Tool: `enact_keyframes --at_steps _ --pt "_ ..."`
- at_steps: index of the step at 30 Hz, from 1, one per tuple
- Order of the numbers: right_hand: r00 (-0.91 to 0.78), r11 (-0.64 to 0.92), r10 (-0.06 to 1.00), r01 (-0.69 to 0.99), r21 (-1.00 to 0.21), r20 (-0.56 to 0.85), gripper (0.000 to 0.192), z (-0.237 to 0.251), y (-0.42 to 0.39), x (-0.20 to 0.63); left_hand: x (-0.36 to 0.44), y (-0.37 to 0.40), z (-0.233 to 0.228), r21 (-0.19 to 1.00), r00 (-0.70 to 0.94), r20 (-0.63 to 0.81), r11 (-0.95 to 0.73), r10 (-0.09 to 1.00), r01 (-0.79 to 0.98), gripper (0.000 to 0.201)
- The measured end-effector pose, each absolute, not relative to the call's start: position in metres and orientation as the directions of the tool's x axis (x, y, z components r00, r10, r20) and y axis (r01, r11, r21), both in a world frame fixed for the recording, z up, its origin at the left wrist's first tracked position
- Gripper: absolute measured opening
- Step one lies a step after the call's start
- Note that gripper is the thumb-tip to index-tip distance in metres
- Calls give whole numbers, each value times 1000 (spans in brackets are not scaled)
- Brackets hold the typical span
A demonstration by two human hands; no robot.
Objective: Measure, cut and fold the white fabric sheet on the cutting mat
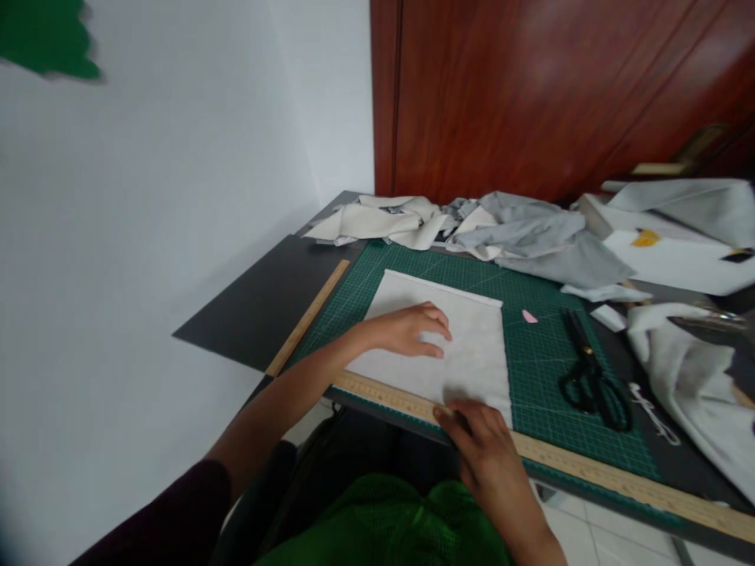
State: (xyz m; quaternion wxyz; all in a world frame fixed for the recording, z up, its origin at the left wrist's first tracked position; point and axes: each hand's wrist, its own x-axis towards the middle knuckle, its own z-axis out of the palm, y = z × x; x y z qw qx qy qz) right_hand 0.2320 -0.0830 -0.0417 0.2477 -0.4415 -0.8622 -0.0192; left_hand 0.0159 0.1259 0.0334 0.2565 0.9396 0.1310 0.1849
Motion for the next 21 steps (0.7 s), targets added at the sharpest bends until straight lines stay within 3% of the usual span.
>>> enact_keyframes --at_steps 2,4,10,14,18,21 --pt "-478 606 756 770 -201 448 68 -39 -82 227 20 111 30 629 946 180 -771 269 100 30" --pt "-446 580 780 779 -239 439 68 -36 -81 223 17 100 26 636 972 100 -765 213 102 31" --pt "-407 531 826 794 -295 391 66 -23 -84 217 3 56 26 478 931 127 -843 344 246 39" --pt "-402 528 827 797 -294 393 60 -21 -81 216 -1 18 18 362 810 224 -817 543 448 30" --pt "-381 523 828 790 -320 412 58 -19 -79 215 -4 0 4 315 772 334 -836 541 450 25" --pt "-402 533 836 759 -374 374 58 -11 -82 223 -3 -1 5 326 797 303 -843 523 429 17"
